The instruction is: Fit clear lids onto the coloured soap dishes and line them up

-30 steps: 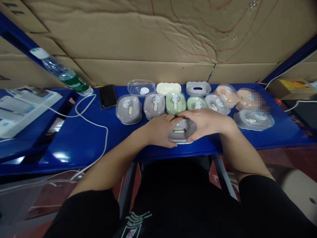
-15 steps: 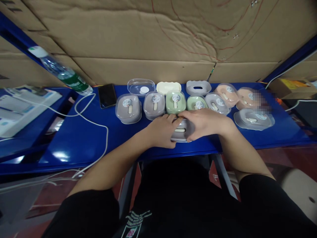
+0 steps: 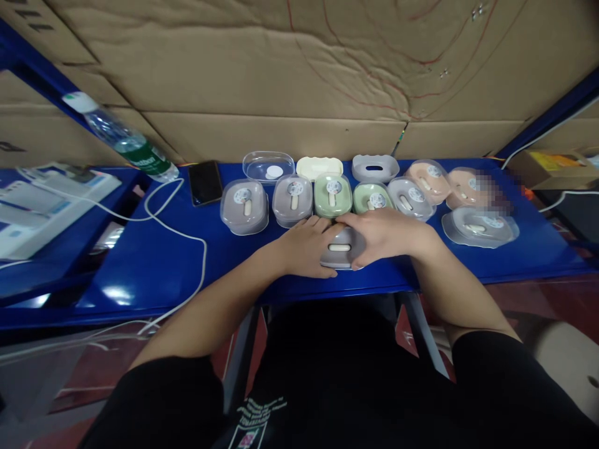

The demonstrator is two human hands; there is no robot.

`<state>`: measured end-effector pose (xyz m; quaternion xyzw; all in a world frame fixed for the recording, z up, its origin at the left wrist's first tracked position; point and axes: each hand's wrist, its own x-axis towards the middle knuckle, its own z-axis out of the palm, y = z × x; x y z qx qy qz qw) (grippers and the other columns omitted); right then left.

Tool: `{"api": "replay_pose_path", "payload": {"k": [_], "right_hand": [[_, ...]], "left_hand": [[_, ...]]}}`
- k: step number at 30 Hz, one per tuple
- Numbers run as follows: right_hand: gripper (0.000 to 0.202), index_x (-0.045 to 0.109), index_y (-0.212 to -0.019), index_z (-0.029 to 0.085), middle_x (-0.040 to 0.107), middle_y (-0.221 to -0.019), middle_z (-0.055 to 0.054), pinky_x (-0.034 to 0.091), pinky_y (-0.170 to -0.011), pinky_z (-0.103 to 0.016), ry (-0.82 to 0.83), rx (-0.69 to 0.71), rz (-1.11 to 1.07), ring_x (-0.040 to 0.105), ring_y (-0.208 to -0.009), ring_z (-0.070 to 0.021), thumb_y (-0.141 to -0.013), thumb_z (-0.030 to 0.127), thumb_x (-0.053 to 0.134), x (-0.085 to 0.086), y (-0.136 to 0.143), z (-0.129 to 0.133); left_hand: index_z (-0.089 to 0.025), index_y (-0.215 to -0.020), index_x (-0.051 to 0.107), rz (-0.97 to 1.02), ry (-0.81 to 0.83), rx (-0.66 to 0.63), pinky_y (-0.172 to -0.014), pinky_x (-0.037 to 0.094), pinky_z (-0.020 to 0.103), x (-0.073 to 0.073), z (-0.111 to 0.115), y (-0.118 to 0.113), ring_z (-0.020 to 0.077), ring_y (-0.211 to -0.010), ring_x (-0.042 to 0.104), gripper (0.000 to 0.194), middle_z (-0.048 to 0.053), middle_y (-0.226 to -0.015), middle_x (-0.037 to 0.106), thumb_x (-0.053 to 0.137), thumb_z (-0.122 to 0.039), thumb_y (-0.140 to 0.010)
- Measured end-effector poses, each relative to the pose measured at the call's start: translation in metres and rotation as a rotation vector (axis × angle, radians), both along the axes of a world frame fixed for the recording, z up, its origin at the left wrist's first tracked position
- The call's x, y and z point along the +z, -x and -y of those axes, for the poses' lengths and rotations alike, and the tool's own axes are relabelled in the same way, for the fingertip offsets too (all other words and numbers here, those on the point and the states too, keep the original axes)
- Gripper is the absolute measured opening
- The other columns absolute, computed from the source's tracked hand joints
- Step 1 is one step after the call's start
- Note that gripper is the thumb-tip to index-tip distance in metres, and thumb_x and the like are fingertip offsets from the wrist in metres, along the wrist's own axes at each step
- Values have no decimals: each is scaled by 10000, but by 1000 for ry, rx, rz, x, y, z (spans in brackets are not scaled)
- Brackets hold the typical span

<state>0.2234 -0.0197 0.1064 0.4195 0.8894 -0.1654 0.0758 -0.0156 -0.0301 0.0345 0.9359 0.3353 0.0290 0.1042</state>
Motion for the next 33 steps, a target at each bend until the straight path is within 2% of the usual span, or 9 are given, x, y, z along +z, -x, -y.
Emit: {"api": "replay_pose_path", "payload": {"k": [6, 11, 12, 14, 16, 18, 22, 28, 33], "right_hand": [[929, 688, -1520, 236, 835, -999, -88, 436, -680, -373, -3, 25, -40, 750, -869, -337, -690, 573, 936, -3, -2, -2], [779, 758, -1410, 230, 846, -995, -93, 478, -683, -394, -16, 49, -109, 761, -864, -335, -727, 555, 944, -5, 0, -2], [759, 762, -1405, 234, 853, -1017, -94, 487, -690, -395, -27, 57, -118, 770, -883, -338, -742, 554, 946, -5, 0, -2], [714, 773, -1389, 236, 865, -1066, -100, 503, -705, -392, -52, 61, -144, 784, -921, -344, -776, 559, 944, -6, 0, -4], [658, 785, -1369, 230, 871, -1115, -112, 516, -722, -392, -77, 58, -183, 792, -952, -348, -829, 581, 920, -7, -1, -7], [596, 784, -1365, 221, 872, -1164, -124, 529, -758, -393, -113, 60, -217, 798, -988, -345, -907, 593, 867, -9, -3, -10], [502, 764, -1388, 207, 869, -1240, -133, 550, -854, -400, -192, 50, -250, 806, -1071, -339, -1015, 543, 773, -15, -7, -18], [499, 747, -1439, 204, 874, -1255, -118, 567, -929, -412, -199, 43, -359, 816, -1103, -318, -1030, 489, 759, -23, -10, -25], [477, 754, -1418, 203, 881, -1218, -108, 567, -916, -401, -218, 41, -375, 821, -1066, -302, -1026, 474, 761, -23, -12, -27]], "left_hand": [[-217, -1634, 561, 35, 8, 9, -1243, 490, 604, 21, 2, 8, 452, -1462, 619, 1036, 204, -1611, 620, 911, -729, -803], [-302, -1385, 757, 259, -85, 44, -1158, 562, 513, 43, -11, 29, 338, -1321, 735, 570, 85, -1413, 787, 772, -683, -962], [-309, -1334, 777, 313, -150, 101, -1156, 560, 513, 47, -17, 35, 331, -1301, 742, 490, 73, -1374, 805, 730, -662, -998], [-316, -1290, 795, 379, -322, 333, -1167, 535, 546, 51, -30, 50, 346, -1305, 731, 405, 68, -1361, 809, 668, -605, -1036], [-311, -1306, 799, 377, -453, 612, -1188, 498, 585, 53, -44, 67, 382, -1363, 690, 398, 84, -1412, 787, 634, -562, -1044], [-286, -1360, 788, 346, -490, 801, -1216, 450, 622, 51, -56, 85, 429, -1441, 626, 458, 122, -1478, 753, 646, -551, -1015], [-287, -1481, 739, 236, -317, 979, -1255, 361, 654, 44, -77, 112, 470, -1514, 541, 613, 157, -1526, 717, 526, -669, -1051], [-305, -1533, 733, 104, 34, 955, -1279, 350, 655, 48, -116, 118, 469, -1561, 550, 693, 100, -1622, 696, 369, -700, -1094], [-250, -1418, 809, -31, 99, 971, -1239, 390, 713, 50, -138, 112, 547, -1510, 593, 781, 185, -1503, 763, 473, -818, -1001]]}}
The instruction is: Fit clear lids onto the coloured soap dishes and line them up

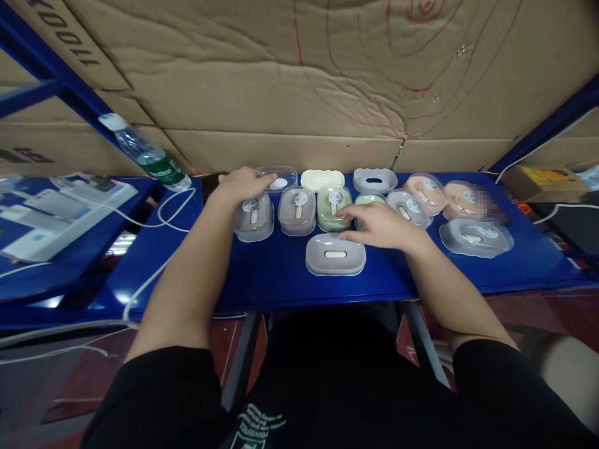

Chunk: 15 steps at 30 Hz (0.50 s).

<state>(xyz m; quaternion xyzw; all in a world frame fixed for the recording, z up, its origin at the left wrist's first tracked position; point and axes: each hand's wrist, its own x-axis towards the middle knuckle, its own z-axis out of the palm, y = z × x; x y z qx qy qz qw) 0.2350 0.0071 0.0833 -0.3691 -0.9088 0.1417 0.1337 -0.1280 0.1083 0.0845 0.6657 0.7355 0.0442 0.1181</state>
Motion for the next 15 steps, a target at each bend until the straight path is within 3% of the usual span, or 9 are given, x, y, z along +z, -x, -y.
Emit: {"api": "replay_pose_path", "payload": {"k": [8, 15], "right_hand": [[474, 759, -1416, 208, 883, -1211, -108, 559, -915, -401, -3, 2, -26, 819, -1046, -299, -1018, 463, 763, -1, 1, -1], [470, 761, -1419, 206, 882, -1237, -105, 554, -923, -397, -11, -8, -22, 818, -1078, -305, -1023, 459, 750, 1, 0, -1]], "left_hand": [[-76, -1353, 798, -37, 65, 91, -1109, 532, 597, -2, -18, 1, 557, -1420, 663, 1031, 330, -1431, 751, 613, -942, -826], [-31, -1331, 772, -34, -9, 76, -1122, 524, 566, -5, -23, 0, 544, -1462, 625, 1013, 355, -1457, 720, 531, -908, -883]]}}
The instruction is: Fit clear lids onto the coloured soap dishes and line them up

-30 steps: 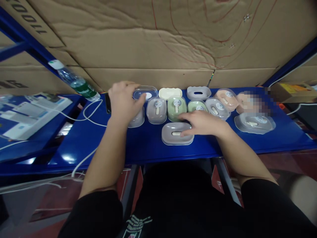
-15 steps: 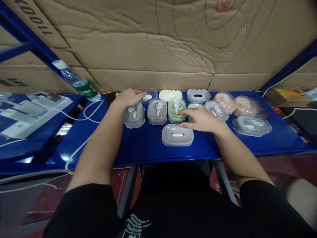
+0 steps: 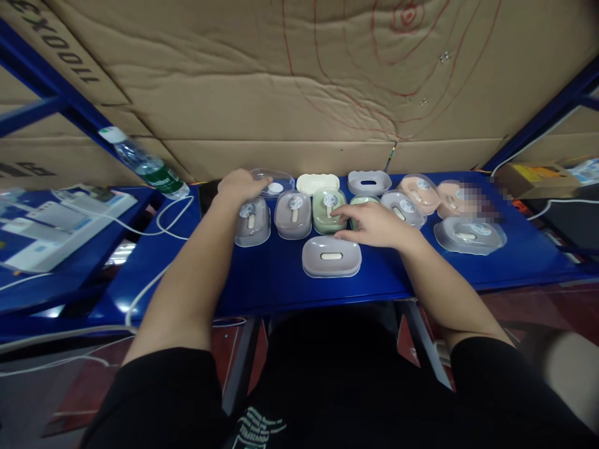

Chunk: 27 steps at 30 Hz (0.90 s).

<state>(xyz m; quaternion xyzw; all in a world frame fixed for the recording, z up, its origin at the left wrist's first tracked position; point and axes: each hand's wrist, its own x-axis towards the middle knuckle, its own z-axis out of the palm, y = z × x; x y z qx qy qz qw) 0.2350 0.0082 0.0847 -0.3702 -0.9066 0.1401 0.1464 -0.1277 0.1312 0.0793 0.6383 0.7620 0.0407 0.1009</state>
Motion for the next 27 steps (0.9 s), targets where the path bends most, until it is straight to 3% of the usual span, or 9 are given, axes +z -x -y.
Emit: {"api": "replay_pose_path", "payload": {"k": [4, 7, 11, 14, 16, 19, 23, 27], "right_hand": [[474, 769, -1412, 212, 883, -1223, -104, 552, -885, -393, -15, -34, -7, 816, -980, -289, -1013, 466, 761, 2, 1, 0], [509, 755, -1442, 218, 878, -1224, -106, 566, -874, -392, -33, -87, -80, 808, -930, -276, -1015, 494, 749, 1, 1, 1], [575, 710, -1498, 218, 858, -1257, -123, 605, -885, -415, -70, -198, -302, 795, -921, -269, -1040, 565, 682, -3, 0, -1], [700, 625, -1597, 228, 807, -1380, -156, 625, -919, -427, -126, -282, -476, 791, -1085, -293, -1090, 703, 540, -3, -1, -4], [839, 512, -1707, 250, 714, -1550, -180, 634, -940, -425, -122, -291, -496, 764, -1234, -310, -1094, 814, 421, -2, 0, -6], [1078, 356, -1809, 303, 518, -1769, -173, 652, -949, -419, -5, -210, -423, 726, -1356, -334, -996, 1005, 264, 0, 4, -8], [1269, 404, -1795, 330, 524, -1777, -167, 673, -942, -436, 306, 8, -478, 724, -1381, -363, -859, 1110, 52, -5, 9, -4], [1226, 365, -1812, 331, 543, -1767, -180, 656, -981, -472, 584, 219, -560, 727, -1388, -386, -865, 1109, 324, -7, 7, -1]], "left_hand": [[-111, -1317, 735, 80, -275, 30, -1141, 482, 563, 1, 12, 2, 469, -1475, 583, 1074, 223, -1475, 692, 498, -1020, -796], [-165, -1422, 632, 186, -461, -14, -1159, 417, 596, 6, 23, 6, 399, -1523, 512, 1131, 90, -1542, 573, 414, -1092, -812], [-255, -1596, 468, 296, -809, -76, -1237, 336, 670, 12, 31, 2, 350, -1601, 374, 935, 39, -1627, 459, 451, -955, -977], [-279, -1627, 473, 359, -981, -141, -1229, 419, 658, 7, 40, -17, 346, -1556, 446, 780, 67, -1638, 464, 530, -781, -1031], [-272, -1636, 502, 359, -989, -200, -1180, 507, 649, -3, 51, -36, 397, -1532, 517, 733, 121, -1618, 492, 543, -706, -1047], [-287, -1603, 565, 334, -980, -317, -1090, 605, 636, -21, 74, -68, 467, -1518, 566, 713, 166, -1568, 549, 632, -688, -1018], [-326, -1484, 642, 291, -913, -434, -1062, 650, 629, -41, 100, -91, 450, -1493, 612, 668, 149, -1547, 615, 696, -770, -988], [-349, -1406, 653, 203, -750, -521, -1079, 603, 707, -47, 109, -84, 414, -1526, 592, 625, 101, -1608, 619, 582, -848, -1037]]}}
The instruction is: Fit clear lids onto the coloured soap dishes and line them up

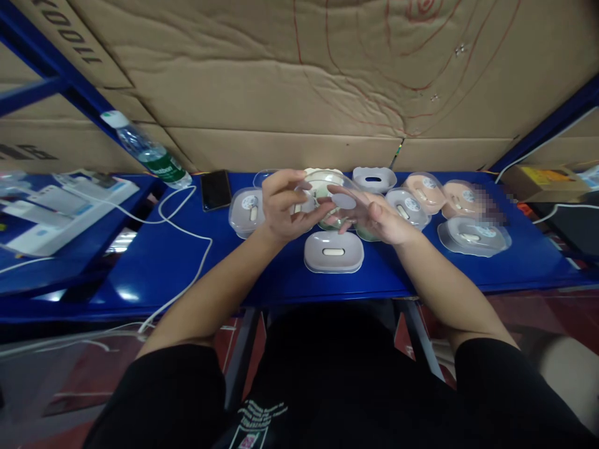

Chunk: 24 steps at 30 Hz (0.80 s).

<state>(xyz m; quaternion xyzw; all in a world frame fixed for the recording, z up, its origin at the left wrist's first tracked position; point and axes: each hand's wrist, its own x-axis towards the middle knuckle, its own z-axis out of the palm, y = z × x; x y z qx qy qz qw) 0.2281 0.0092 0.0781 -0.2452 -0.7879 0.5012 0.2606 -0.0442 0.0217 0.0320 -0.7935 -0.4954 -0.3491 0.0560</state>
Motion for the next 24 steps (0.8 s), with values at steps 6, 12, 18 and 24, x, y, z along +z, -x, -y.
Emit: {"api": "replay_pose_path", "payload": {"k": [6, 12, 18, 24], "right_hand": [[1121, 431, -1787, 318, 548, -1768, -144, 446, -1293, -591, -295, 93, 44, 534, -1599, -419, -838, 760, 833, 12, -15, -1], [956, 520, -1735, 287, 619, -1670, -157, 434, -1273, -664, -622, -34, 279, 571, -1509, -429, -860, 435, 878, 14, -11, 14], [851, 659, -1615, 266, 665, -1603, -150, 486, -1213, -615, -618, -15, 421, 607, -1426, -419, -870, 601, 898, 8, -4, 16], [801, 653, -1607, 281, 588, -1717, -135, 460, -1267, -583, -576, 72, 475, 565, -1535, -403, -862, 430, 908, 13, -13, 16]], "left_hand": [[-320, -1332, 637, 199, -95, -574, -1004, 643, 610, -2, 3, 17, 371, -1248, 763, 949, 123, -1309, 790, 768, -1032, -719], [-240, -1542, 626, 34, 285, -629, -1163, 585, 568, 25, 23, 21, 398, -1379, 718, 983, 192, -1509, 732, 869, -847, -808], [-253, -1592, 611, -158, 464, -529, -1206, 554, 550, 38, 36, 23, 388, -1394, 710, 927, 159, -1540, 730, 912, -678, -825], [-237, -1587, 615, -224, 445, -537, -1227, 544, 514, 42, 41, 17, 378, -1424, 696, 852, 157, -1552, 722, 881, -560, -845]]}}
